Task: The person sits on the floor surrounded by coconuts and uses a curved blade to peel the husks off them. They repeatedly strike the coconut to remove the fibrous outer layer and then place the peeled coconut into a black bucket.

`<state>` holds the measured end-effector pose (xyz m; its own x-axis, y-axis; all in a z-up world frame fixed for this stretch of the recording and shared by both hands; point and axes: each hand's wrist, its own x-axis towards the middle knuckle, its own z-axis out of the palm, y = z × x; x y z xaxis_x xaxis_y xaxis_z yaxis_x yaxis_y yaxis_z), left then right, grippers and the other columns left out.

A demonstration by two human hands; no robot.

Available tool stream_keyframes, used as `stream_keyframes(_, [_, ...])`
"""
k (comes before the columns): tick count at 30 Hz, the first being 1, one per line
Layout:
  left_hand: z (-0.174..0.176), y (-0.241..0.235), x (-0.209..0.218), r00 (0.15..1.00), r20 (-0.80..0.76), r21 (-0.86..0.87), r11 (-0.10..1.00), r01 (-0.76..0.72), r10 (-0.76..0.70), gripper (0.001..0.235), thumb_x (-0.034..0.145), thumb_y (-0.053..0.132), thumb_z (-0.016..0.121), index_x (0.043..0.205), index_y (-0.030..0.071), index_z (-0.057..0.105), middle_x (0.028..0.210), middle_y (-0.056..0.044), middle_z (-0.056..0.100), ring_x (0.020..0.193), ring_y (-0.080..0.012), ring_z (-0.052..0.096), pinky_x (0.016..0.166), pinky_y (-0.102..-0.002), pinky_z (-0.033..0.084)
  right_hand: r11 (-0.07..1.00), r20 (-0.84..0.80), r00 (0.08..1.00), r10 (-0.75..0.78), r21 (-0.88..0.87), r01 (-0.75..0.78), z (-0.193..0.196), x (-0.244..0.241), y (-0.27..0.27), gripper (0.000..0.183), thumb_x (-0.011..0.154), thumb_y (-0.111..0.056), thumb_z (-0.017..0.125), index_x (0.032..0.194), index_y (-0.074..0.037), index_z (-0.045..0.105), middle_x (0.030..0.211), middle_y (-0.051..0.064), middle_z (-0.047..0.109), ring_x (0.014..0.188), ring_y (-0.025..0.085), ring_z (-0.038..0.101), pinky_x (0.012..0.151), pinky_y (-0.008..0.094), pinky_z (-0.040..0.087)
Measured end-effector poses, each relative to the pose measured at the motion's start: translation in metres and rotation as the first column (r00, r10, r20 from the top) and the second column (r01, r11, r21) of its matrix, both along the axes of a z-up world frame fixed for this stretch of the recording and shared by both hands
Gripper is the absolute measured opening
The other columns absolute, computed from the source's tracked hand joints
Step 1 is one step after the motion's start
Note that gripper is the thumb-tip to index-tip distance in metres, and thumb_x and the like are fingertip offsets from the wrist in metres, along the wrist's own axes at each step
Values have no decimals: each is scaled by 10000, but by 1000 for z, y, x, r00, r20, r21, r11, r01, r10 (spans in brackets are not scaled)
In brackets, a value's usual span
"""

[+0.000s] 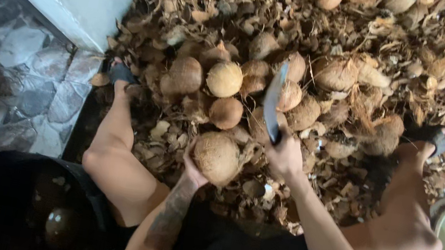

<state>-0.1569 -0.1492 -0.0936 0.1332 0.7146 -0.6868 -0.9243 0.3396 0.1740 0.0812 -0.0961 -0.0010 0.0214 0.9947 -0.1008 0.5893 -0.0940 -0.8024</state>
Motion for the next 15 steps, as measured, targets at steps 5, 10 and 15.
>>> stream_keyframes(5, [-12, -6, 0, 999, 32, -17, 1000, -8, 9, 758, 809, 630, 739, 1429, 197, 679, 1547, -160, 574, 1454, -450, 481, 1189, -699, 339, 977, 228, 969, 93, -209, -44, 46, -34, 63, 404, 967, -327, 635, 1288, -133, 485, 1084, 331, 739, 1082, 532, 714, 944, 649, 543])
stream_keyframes(10, [-24, -9, 4, 999, 38, -50, 998, -35, 37, 811, 771, 678, 737, 1422, 198, 690, 1492, -191, 620, 1384, -481, 555, 1172, -690, 383, 991, 570, 812, 126, -36, -128, -33, -36, 92, 439, 927, -340, 739, 1209, -20, 633, 1404, 206, 487, 1282, 476, 582, 1024, 539, 595])
stream_keyframes(15, [95, -10, 32, 981, 196, -80, 996, 30, -14, 752, 847, 702, 651, 1405, 200, 695, 1457, -133, 659, 1360, -388, 605, 1161, -535, 463, 975, 742, 670, 30, 126, -184, -49, -26, 83, 471, 972, -394, 670, 1331, -89, 668, 1310, 200, 602, 1280, 413, 575, 1142, 571, 370])
